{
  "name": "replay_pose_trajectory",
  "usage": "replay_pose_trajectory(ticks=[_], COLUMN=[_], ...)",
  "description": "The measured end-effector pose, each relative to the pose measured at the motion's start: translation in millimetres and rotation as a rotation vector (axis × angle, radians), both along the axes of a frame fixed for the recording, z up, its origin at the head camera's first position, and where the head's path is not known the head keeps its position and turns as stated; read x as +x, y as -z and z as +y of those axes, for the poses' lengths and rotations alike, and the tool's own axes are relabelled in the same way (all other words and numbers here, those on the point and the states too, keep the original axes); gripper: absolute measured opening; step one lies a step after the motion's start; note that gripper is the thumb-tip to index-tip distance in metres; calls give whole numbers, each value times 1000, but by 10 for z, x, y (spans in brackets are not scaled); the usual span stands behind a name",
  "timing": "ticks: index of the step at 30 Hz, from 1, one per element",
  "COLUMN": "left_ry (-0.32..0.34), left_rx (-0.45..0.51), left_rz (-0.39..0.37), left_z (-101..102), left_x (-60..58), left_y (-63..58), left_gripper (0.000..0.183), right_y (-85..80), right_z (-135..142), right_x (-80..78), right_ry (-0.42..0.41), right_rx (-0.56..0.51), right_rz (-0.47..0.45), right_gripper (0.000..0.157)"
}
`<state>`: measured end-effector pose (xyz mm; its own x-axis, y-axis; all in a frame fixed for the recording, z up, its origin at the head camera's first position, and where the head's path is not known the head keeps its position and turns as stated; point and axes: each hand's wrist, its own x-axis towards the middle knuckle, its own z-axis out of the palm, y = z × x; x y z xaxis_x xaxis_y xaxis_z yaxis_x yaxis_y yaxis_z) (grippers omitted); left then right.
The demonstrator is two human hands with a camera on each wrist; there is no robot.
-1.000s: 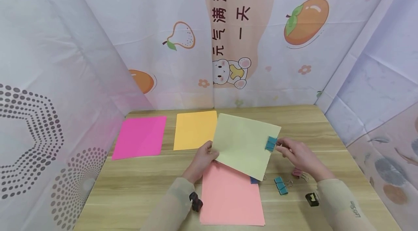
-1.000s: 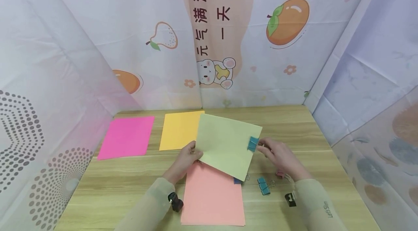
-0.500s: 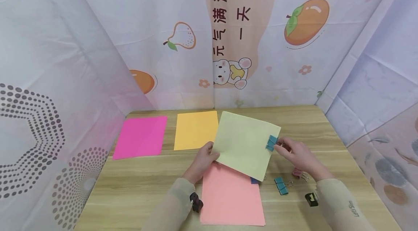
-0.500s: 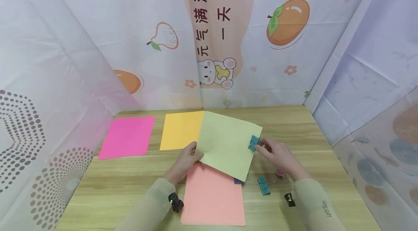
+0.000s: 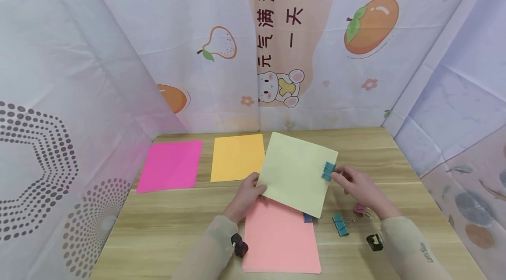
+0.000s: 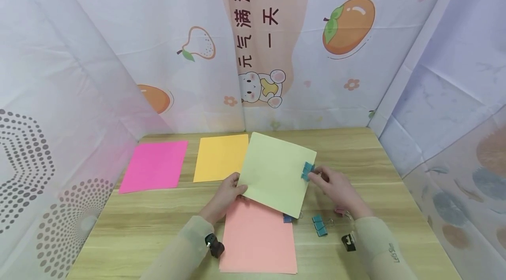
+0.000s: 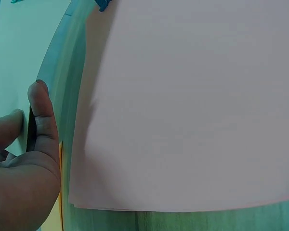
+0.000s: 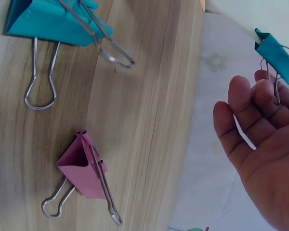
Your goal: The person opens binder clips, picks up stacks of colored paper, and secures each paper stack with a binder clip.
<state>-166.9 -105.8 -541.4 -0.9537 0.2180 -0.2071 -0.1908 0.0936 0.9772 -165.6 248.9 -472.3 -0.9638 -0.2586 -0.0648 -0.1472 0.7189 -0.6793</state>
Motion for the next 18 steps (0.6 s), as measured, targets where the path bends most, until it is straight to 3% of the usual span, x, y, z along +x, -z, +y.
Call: replay_pose_trajectory(ticks=[5,10,18], left_ry=[-9,-34,-72], left_rx=[52,103,99], left_rz=[-35,-90,-125], left_z=[10,30,68], left_x=[-6,-4,-3], left_y=[0,-9,-35], left_gripper=[22,21,24], right_y=[-7,-18,-6], right_z=[-8,-15,3], right_x=[1,10,23], right_ry=[26,60,80], right_rx=[-15,-98,-206], right_rz=[-58,-124,-149], right_gripper=[55,60,63])
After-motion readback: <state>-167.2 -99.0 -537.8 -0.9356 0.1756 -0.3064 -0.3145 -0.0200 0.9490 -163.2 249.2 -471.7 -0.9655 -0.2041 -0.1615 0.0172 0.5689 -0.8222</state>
